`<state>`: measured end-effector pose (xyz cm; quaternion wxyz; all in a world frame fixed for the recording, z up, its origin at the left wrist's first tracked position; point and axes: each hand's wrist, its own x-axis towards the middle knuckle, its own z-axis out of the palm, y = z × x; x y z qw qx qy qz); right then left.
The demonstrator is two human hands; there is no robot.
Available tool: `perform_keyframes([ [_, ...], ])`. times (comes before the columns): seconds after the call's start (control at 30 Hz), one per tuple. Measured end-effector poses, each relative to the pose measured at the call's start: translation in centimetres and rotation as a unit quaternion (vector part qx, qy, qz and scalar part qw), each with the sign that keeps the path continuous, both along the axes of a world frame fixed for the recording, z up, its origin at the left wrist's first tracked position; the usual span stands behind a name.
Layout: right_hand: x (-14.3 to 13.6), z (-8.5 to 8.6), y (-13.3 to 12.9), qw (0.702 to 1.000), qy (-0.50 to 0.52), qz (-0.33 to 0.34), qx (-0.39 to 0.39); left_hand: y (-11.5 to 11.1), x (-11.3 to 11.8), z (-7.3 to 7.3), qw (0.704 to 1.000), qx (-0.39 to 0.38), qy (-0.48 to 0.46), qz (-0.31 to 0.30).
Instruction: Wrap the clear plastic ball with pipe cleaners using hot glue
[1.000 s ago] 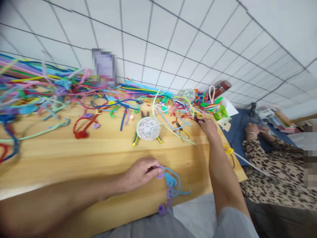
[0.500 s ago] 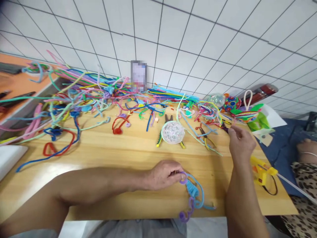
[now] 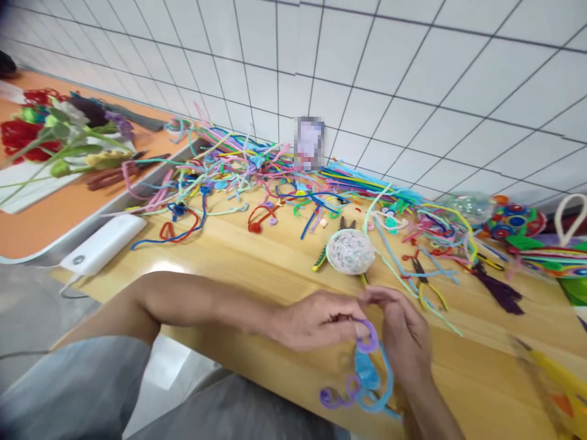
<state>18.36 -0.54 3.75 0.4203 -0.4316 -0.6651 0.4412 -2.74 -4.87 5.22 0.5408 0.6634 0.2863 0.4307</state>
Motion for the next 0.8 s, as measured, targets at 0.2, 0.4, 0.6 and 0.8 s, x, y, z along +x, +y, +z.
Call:
perform_keyframes([
  [0.2, -0.9, 0.6, -0.4, 0.967, 0.174, 0.110, -0.152, -0.8, 0.0, 2.9, 0.971, -0.185, -0.126, 0.090],
  [0.4, -0.6, 1.4, -0.6, 0.965, 0.176, 0.152, -0.123, -1.5, 0.0, 2.7, 0.954, -0.198, -0.146, 0.169],
  [0.6, -0.8, 1.7, -0.8, 0.974, 0.105, 0.152, -0.131, -2.8, -0.2, 2.9, 0.948, -0.218, -0.141, 0.185],
  [0.8, -0.6, 1.9, -1.1, 0.944, 0.061, 0.257, -0.197, -2.0, -2.6, 4.7, 0.931, -0.238, -0.202, 0.189],
])
